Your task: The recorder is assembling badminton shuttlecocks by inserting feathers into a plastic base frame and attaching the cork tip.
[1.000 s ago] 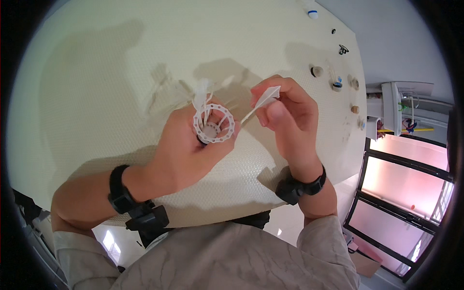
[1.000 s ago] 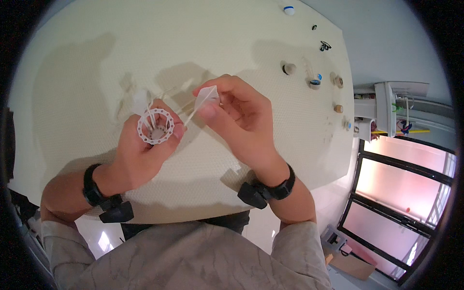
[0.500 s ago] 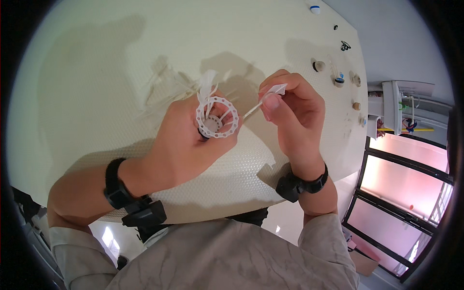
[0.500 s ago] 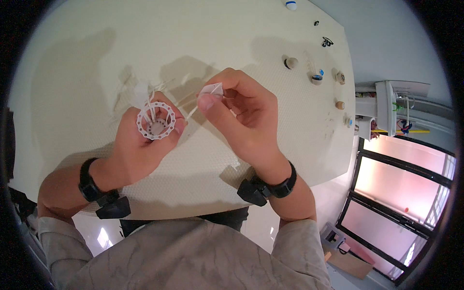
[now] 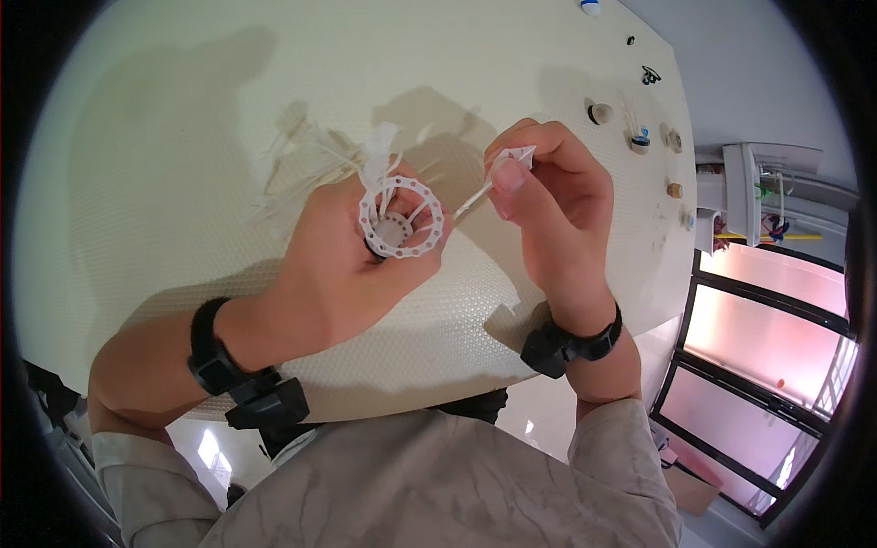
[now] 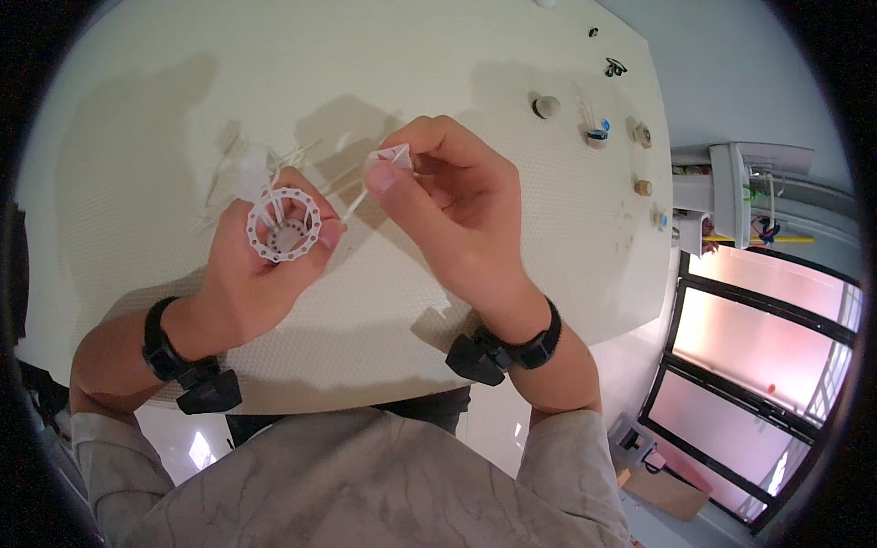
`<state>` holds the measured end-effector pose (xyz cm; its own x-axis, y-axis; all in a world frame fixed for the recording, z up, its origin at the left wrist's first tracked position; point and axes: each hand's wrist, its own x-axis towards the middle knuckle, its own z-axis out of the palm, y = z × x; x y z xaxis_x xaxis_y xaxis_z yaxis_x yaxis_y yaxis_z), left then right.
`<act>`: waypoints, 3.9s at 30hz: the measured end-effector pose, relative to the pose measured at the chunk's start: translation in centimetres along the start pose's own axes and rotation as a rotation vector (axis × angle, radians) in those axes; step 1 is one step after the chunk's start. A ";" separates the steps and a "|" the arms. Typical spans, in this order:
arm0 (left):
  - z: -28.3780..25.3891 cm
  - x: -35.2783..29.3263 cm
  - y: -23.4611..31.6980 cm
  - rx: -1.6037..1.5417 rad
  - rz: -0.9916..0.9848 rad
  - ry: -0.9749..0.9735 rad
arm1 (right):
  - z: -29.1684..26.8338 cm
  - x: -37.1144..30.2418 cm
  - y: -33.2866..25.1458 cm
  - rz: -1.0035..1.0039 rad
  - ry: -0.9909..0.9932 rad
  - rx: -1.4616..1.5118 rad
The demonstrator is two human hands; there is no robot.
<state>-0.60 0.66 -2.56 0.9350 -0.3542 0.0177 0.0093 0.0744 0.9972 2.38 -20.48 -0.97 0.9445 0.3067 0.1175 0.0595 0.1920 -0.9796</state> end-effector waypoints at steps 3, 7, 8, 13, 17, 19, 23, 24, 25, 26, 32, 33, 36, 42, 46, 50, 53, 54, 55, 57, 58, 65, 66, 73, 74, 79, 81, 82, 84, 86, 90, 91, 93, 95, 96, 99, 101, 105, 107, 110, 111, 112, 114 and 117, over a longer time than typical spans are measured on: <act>-0.1 -0.1 0.1 -0.045 -0.043 -0.005 | 0.2 0.0 0.1 -0.002 -0.001 0.015; -0.1 -0.1 -0.2 -0.047 -0.014 -0.014 | 0.2 -0.1 0.0 -0.003 -0.017 0.025; 0.0 -0.1 -0.4 -0.010 0.035 -0.009 | 0.2 -0.1 0.0 -0.003 -0.016 0.024; -0.1 -0.2 -0.4 -0.007 0.013 -0.002 | 0.4 0.0 0.1 0.006 -0.017 0.012; -0.3 -0.2 0.0 0.023 0.032 -0.018 | 0.5 0.0 0.0 -0.004 -0.030 -0.016; -0.3 -0.3 -0.1 -0.003 0.011 -0.022 | 0.5 -0.1 0.0 0.014 -0.029 0.016; -0.2 -0.3 -0.3 -0.050 -0.005 -0.014 | 0.5 0.0 -0.1 -0.005 -0.052 -0.021; -0.1 -0.3 -0.3 -0.050 -0.007 -0.015 | 0.7 0.0 -0.1 0.013 -0.046 -0.026; -0.1 -0.3 -0.3 -0.055 -0.005 -0.011 | 0.7 0.0 -0.2 0.028 -0.041 -0.033; -0.2 -0.2 -0.4 -0.060 -0.003 -0.007 | 0.6 0.0 -0.2 0.028 -0.041 -0.033; -0.2 -0.1 -0.3 -0.067 -0.016 -0.021 | 0.7 0.0 -0.4 0.049 -0.044 -0.041; -0.2 -0.1 -0.3 -0.067 -0.016 -0.021 | 0.8 0.1 -0.4 0.051 -0.043 -0.054; -0.2 -0.1 -0.3 -0.082 0.013 -0.034 | 1.0 -0.1 -0.1 0.049 -0.036 -0.070; -0.4 -0.1 -0.3 -0.070 0.018 -0.040 | 1.4 -0.3 0.3 0.048 -0.038 -0.074; -0.2 -0.1 -0.4 -0.050 0.020 -0.022 | 1.4 -0.5 0.2 0.068 -0.037 -0.099; -0.4 0.0 0.0 0.031 0.031 -0.030 | 1.5 -0.3 0.2 0.057 -0.033 -0.107; -0.5 0.1 0.0 0.021 0.043 -0.052 | 1.3 -0.4 0.2 0.096 -0.060 -0.094; -0.5 0.2 -0.1 0.021 0.043 -0.054 | 1.4 -0.4 0.2 0.080 -0.057 -0.084; -0.4 0.1 -0.2 0.011 0.049 -0.039 | 1.5 -0.3 0.2 0.065 -0.058 -0.074; -0.3 0.1 -0.3 0.000 0.055 -0.023 | 1.6 -0.3 -0.1 0.071 -0.032 -0.057; -0.3 0.0 -0.1 0.009 0.041 -0.027 | 1.7 -0.3 -0.2 0.077 -0.004 -0.042; -0.4 0.0 0.7 -0.076 -0.079 -0.041 | -0.3 0.3 -0.7 0.039 0.015 -0.032; -0.5 0.0 0.7 -0.076 -0.079 -0.041 | -0.2 0.4 -1.2 0.037 0.062 -0.054; -0.3 -0.1 0.1 -0.052 -0.010 -0.032 | -1.0 0.6 -2.3 0.035 0.153 0.002; -0.2 -0.1 0.2 -0.059 -0.030 -0.029 | -0.4 0.6 -2.3 0.068 0.133 -0.082; -0.6 -0.2 0.3 -0.047 -0.038 -0.046 | 0.7 0.2 -1.5 0.106 -0.042 -0.224; -0.6 -0.3 -0.1 -0.021 -0.027 -0.047 | 0.6 0.1 -1.5 0.120 -0.046 -0.217; -0.6 -0.2 -0.3 -0.031 0.006 -0.053 | 0.8 -0.1 -1.5 0.059 -0.020 -0.222; -0.4 -0.3 -0.2 -0.037 0.036 -0.052 | 0.7 -0.3 -1.6 -0.055 0.038 -0.201; 0.0 -0.3 -0.1 -0.011 0.048 -0.030 | 0.3 -0.5 -1.6 -0.177 0.100 -0.118; -0.2 -0.2 0.6 -0.030 -0.137 -0.142 | 0.3 -0.9 -1.9 -0.218 0.110 -0.141; -0.3 -0.4 0.2 0.002 -0.091 -0.183 | 0.4 -0.8 -1.7 -0.260 0.060 -0.227; -0.4 -0.6 0.0 0.036 -0.044 -0.226 | 0.6 -0.9 -1.6 -0.303 0.012 -0.313; -0.4 -0.4 -0.1 0.120 0.045 -0.262 | 0.5 -0.9 -1.7 -0.225 -0.068 -0.390; -0.3 -0.4 -0.5 0.120 0.042 -0.261 | 0.6 -0.9 -1.7 -0.223 -0.069 -0.387; -0.1 -0.3 -1.6 0.228 0.164 -0.229 | 0.7 -0.7 -1.5 -0.238 -0.069 -0.400; 0.0 -0.2 -1.3 0.127 0.145 -0.252 | 0.9 -0.8 -1.5 -0.271 0.016 -0.413; -0.4 -0.3 0.2 0.094 -0.042 -0.299 | 1.0 -0.8 -1.4 -0.205 0.030 -0.347; -0.2 -0.3 -0.4 0.087 -0.017 -0.288 | 0.6 -0.8 -1.4 -0.227 -0.034 -0.387; 0.0 -0.2 -0.6 0.118 0.033 -0.265 | 0.5 -0.5 -1.6 -0.264 -0.050 -0.419; -0.1 -0.3 -0.5 0.119 0.032 -0.263 | 0.4 -0.4 -1.6 -0.265 -0.052 -0.417; -0.2 -0.3 -0.4 0.154 0.034 -0.275 | 0.3 -0.3 -1.6 -0.329 -0.092 -0.490; -0.3 -0.4 -0.5 0.188 0.036 -0.287 | 0.3 -0.1 -1.5 -0.393 -0.134 -0.562; -0.1 -0.2 -0.7 0.196 0.070 -0.284 | 0.1 0.0 -1.5 -0.352 -0.162 -0.531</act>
<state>-0.72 0.78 -3.24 0.7946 -0.6020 0.0786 -0.1453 -0.0629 0.9874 2.29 -20.70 0.48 0.7814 0.4537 0.4285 0.5468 -0.1669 -0.8205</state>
